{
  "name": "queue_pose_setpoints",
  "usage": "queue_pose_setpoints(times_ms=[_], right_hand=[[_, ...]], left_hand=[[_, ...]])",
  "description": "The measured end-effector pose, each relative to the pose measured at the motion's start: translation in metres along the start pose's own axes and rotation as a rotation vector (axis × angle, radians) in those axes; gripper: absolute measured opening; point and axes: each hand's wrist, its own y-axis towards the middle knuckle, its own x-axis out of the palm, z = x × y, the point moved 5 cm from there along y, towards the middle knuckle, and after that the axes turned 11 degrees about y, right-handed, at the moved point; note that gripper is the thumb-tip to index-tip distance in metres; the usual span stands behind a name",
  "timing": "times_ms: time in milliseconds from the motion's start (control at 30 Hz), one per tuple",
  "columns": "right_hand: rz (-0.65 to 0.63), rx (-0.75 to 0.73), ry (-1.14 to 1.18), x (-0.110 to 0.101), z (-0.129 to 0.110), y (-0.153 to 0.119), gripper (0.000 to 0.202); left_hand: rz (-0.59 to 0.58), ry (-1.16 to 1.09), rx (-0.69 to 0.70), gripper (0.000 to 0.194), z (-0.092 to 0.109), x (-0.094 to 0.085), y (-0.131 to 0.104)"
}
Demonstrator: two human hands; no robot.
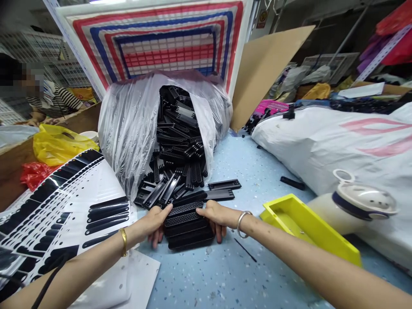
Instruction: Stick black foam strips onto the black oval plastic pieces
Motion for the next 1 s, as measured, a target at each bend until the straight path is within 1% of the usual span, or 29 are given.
queue_pose_setpoints(times_ms=[33, 100, 167, 267, 333, 400, 467, 500, 533, 600, 667, 700, 800, 867, 933, 1000], right_hand=[[0.025, 0.003, -0.023, 0.001, 0.001, -0.001, 0.064], [0.092, -0.02, -0.058, 0.003, 0.005, -0.002, 0.059], [0.177, -0.069, -0.095, 0.002, 0.008, -0.005, 0.054], [0.281, -0.127, -0.133, -0.004, 0.012, -0.015, 0.046], [0.334, -0.16, -0.171, -0.008, 0.015, -0.027, 0.037], [0.377, -0.198, -0.222, -0.009, 0.017, -0.041, 0.027], [0.391, -0.234, -0.3, -0.002, 0.02, -0.053, 0.035], [0.387, -0.252, -0.345, 0.004, 0.022, -0.057, 0.038], [0.382, -0.269, -0.386, 0.01, 0.023, -0.059, 0.037], [0.376, -0.29, -0.435, 0.02, 0.026, -0.059, 0.026], [0.354, -0.277, -0.419, 0.024, 0.029, -0.053, 0.016], [0.325, -0.263, -0.4, 0.024, 0.03, -0.05, 0.016], [0.236, -0.237, -0.35, 0.021, 0.03, -0.038, 0.038], [0.254, -0.252, -0.343, 0.017, 0.028, -0.032, 0.048], [0.34, -0.289, -0.356, 0.015, 0.026, -0.029, 0.051], [0.428, -0.334, -0.37, 0.015, 0.027, -0.028, 0.052]], left_hand=[[0.035, 0.101, 0.007, 0.069, 0.001, -0.004, 0.001], [0.127, 0.207, 0.053, 0.061, 0.005, -0.012, 0.002], [0.214, 0.246, 0.114, 0.056, 0.008, -0.018, 0.003], [0.261, 0.271, 0.161, 0.056, 0.006, -0.021, -0.003], [0.291, 0.271, 0.177, 0.056, 0.001, -0.02, -0.012], [0.376, 0.291, 0.223, 0.05, -0.003, -0.021, -0.027], [0.46, 0.311, 0.285, 0.043, -0.006, -0.018, -0.041], [0.484, 0.313, 0.31, 0.041, -0.008, -0.015, -0.046], [0.494, 0.305, 0.324, 0.039, -0.01, -0.011, -0.049], [0.501, 0.272, 0.322, 0.033, -0.014, -0.003, -0.049], [0.527, 0.219, 0.312, 0.026, -0.017, 0.002, -0.046], [0.542, 0.183, 0.309, 0.024, -0.018, 0.003, -0.045], [0.567, 0.075, 0.3, 0.021, -0.019, 0.004, -0.045], [0.547, 0.007, 0.287, 0.021, -0.019, 0.004, -0.048], [0.499, -0.071, 0.254, 0.029, -0.018, 0.007, -0.051], [0.451, -0.135, 0.2, 0.051, -0.018, 0.01, -0.053]])
